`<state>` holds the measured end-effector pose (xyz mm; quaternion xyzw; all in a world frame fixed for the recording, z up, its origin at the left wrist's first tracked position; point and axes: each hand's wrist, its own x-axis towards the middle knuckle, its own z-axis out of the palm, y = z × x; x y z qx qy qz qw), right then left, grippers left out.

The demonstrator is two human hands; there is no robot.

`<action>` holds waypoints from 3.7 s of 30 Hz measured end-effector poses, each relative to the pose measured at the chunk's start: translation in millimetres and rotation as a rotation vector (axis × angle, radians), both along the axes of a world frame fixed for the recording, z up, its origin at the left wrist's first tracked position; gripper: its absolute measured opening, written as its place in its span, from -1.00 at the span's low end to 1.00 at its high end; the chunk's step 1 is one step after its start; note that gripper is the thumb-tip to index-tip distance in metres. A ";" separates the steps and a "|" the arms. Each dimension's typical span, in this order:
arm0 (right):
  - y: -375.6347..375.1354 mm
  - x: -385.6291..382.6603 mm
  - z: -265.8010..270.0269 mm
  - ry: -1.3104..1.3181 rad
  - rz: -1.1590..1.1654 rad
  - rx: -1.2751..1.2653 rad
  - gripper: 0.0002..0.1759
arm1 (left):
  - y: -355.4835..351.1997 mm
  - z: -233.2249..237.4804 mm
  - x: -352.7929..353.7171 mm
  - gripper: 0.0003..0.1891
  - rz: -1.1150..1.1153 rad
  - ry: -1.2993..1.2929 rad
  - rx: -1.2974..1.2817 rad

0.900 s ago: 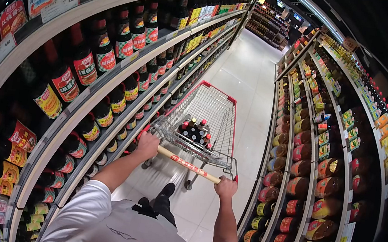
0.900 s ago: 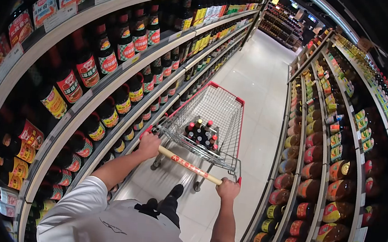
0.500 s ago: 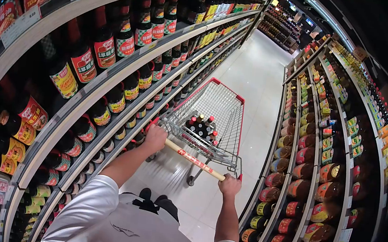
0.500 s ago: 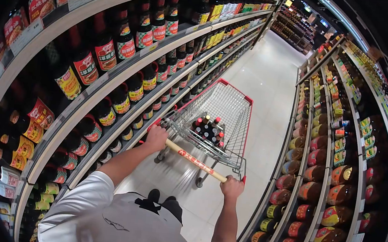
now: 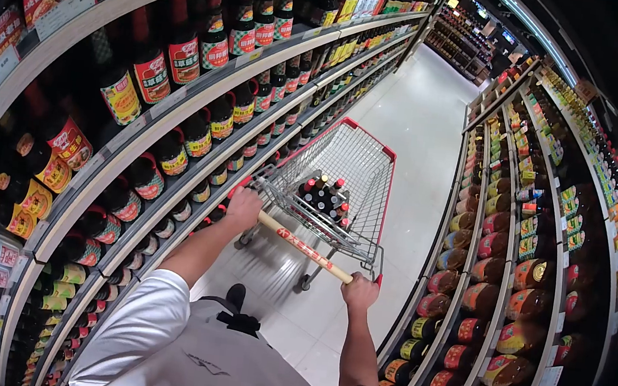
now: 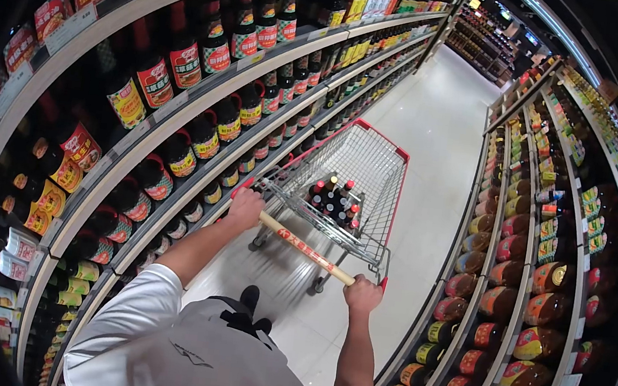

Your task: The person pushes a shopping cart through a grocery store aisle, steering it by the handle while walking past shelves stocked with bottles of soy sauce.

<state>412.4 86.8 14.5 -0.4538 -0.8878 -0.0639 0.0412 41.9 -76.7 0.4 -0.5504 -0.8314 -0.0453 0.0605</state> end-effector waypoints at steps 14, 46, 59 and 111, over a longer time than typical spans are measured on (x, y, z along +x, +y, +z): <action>-46.3 -5.2 20.0 -0.075 -0.025 -0.051 -0.86 | -40.5 13.3 18.9 -0.77 0.049 -0.051 -0.090; -174.2 -13.1 18.1 -0.169 -0.145 -0.212 -0.75 | -143.4 36.8 -40.7 -0.75 -0.202 -0.179 -0.417; -203.5 -18.6 43.7 -0.324 -0.190 -0.490 -0.51 | -177.5 35.3 -28.2 -0.81 -0.161 -0.118 -0.372; -269.3 33.4 55.5 -0.510 -0.095 -1.024 -0.71 | -307.6 29.6 50.1 -0.86 -0.175 -0.224 -0.092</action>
